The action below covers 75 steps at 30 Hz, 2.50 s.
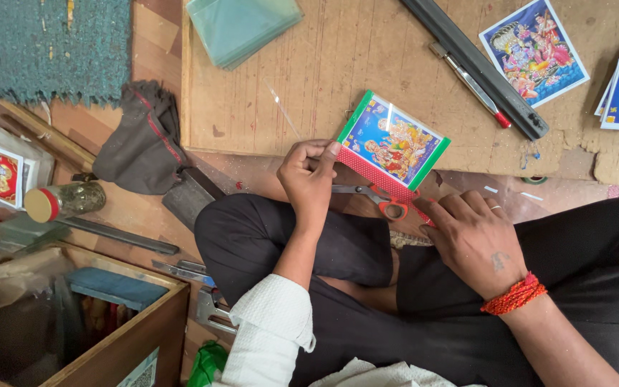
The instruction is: The person sits on the floor and wraps a small printed card with green and red tape. They apply tape to the edges, smooth it down, and trim excess with scissors. The wrapped card is placed aside, and the person picks up another card to repeat the process.
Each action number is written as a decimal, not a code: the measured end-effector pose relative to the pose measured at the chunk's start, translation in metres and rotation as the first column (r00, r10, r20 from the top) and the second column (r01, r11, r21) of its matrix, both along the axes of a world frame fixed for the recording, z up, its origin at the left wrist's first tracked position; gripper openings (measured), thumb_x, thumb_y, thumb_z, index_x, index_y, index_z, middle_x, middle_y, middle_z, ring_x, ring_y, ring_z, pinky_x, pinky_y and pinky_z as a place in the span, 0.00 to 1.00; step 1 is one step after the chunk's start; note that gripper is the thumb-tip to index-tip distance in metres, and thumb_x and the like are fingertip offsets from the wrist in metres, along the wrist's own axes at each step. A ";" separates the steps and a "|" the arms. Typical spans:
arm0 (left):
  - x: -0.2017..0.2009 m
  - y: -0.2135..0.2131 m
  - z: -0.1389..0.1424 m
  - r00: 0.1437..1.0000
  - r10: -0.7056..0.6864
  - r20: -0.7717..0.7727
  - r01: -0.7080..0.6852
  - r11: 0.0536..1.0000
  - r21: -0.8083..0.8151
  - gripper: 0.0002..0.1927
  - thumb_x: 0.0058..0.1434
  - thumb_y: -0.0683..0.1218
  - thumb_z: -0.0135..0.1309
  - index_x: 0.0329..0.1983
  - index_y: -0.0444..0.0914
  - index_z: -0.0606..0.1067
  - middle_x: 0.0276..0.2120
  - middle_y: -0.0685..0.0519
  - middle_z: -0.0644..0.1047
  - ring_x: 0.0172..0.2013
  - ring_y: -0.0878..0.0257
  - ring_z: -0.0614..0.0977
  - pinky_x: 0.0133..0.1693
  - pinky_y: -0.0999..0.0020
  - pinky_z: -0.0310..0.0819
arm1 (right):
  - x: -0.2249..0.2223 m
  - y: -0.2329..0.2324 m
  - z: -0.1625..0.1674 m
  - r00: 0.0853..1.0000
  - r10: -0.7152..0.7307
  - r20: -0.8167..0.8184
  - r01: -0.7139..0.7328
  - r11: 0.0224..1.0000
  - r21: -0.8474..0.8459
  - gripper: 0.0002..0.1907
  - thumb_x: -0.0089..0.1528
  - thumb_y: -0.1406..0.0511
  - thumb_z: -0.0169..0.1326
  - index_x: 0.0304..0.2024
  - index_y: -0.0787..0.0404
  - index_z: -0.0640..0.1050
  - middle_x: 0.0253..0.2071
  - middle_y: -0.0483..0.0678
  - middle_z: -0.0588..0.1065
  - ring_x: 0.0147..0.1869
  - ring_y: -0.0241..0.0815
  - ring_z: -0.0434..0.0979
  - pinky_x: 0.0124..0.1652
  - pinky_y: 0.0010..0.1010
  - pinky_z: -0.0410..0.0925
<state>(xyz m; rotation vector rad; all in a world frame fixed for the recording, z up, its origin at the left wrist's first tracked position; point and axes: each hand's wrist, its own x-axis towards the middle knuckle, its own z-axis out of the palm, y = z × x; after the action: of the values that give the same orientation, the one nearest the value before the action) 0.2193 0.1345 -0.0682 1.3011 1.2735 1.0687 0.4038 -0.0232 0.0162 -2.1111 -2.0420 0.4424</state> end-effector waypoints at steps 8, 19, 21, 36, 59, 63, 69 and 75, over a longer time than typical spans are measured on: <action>0.000 -0.001 -0.003 0.999 0.011 -0.037 -0.009 0.999 0.040 0.10 0.62 0.41 0.65 0.30 0.31 0.77 0.37 0.50 0.83 0.22 0.73 0.77 0.23 0.77 0.73 | 0.000 0.000 -0.001 1.000 0.002 0.015 -0.002 1.000 0.002 0.22 0.58 0.58 0.58 0.56 0.49 0.78 0.38 0.43 0.75 0.45 0.46 0.74 0.45 0.39 0.68; 0.000 0.000 -0.003 0.994 -0.007 -0.107 0.014 0.998 0.061 0.08 0.61 0.40 0.65 0.32 0.31 0.78 0.33 0.52 0.82 0.21 0.73 0.76 0.24 0.76 0.70 | -0.002 -0.002 0.000 0.994 0.050 0.099 -0.051 0.999 0.007 0.24 0.59 0.58 0.57 0.59 0.46 0.77 0.37 0.42 0.74 0.44 0.43 0.73 0.43 0.37 0.67; 0.000 0.000 -0.003 0.992 -0.010 -0.125 0.019 0.997 0.073 0.07 0.61 0.40 0.65 0.32 0.31 0.78 0.33 0.53 0.82 0.22 0.73 0.76 0.25 0.76 0.69 | -0.001 0.000 -0.001 0.995 0.036 0.093 -0.038 0.999 0.011 0.24 0.60 0.59 0.57 0.60 0.46 0.77 0.37 0.41 0.74 0.44 0.43 0.73 0.43 0.37 0.68; -0.001 0.002 -0.001 0.983 -0.010 -0.181 0.031 0.993 0.118 0.09 0.61 0.41 0.66 0.30 0.32 0.78 0.34 0.53 0.83 0.24 0.72 0.76 0.27 0.74 0.70 | 0.000 0.001 -0.007 0.999 0.020 0.050 -0.018 0.999 -0.032 0.23 0.60 0.60 0.56 0.60 0.48 0.77 0.38 0.44 0.74 0.45 0.46 0.73 0.43 0.38 0.68; -0.004 0.002 0.018 0.949 0.046 -0.311 0.015 0.982 0.191 0.08 0.58 0.43 0.65 0.28 0.36 0.78 0.31 0.53 0.82 0.27 0.61 0.83 0.31 0.66 0.75 | 0.007 0.070 0.006 0.996 0.076 0.055 -0.081 0.990 0.113 0.20 0.51 0.58 0.65 0.46 0.48 0.84 0.56 0.45 0.73 0.60 0.50 0.72 0.52 0.45 0.70; -0.008 0.005 0.020 0.930 0.056 -0.362 0.011 0.984 0.180 0.09 0.57 0.45 0.65 0.27 0.37 0.77 0.31 0.54 0.82 0.27 0.60 0.83 0.32 0.64 0.75 | 0.004 0.072 0.005 0.998 0.052 0.038 -0.053 0.997 0.049 0.20 0.49 0.60 0.66 0.46 0.47 0.84 0.56 0.44 0.73 0.61 0.49 0.72 0.52 0.44 0.70; -0.009 -0.008 0.031 0.822 0.122 -0.556 0.078 0.943 0.322 0.35 0.53 0.52 0.69 0.62 0.40 0.71 0.52 0.47 0.72 0.48 0.49 0.80 0.43 0.56 0.75 | 0.008 0.070 0.003 0.997 0.079 0.010 -0.079 0.994 0.071 0.20 0.50 0.62 0.65 0.47 0.47 0.84 0.58 0.45 0.72 0.63 0.49 0.72 0.52 0.43 0.71; 0.019 -0.050 0.038 0.704 -0.057 -0.708 0.401 0.855 0.330 0.48 0.50 0.59 0.70 0.72 0.45 0.64 0.72 0.44 0.59 0.70 0.39 0.61 0.64 0.35 0.56 | 0.008 0.069 0.003 0.997 0.068 -0.025 -0.066 0.995 0.075 0.19 0.50 0.62 0.66 0.45 0.48 0.84 0.58 0.46 0.72 0.63 0.50 0.71 0.54 0.43 0.71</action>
<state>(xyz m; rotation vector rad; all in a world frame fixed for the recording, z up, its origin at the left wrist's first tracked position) 0.2385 0.0843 -0.0300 2.3257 1.3396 0.7340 0.4119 0.0457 0.0188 -1.9881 -2.0857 0.3967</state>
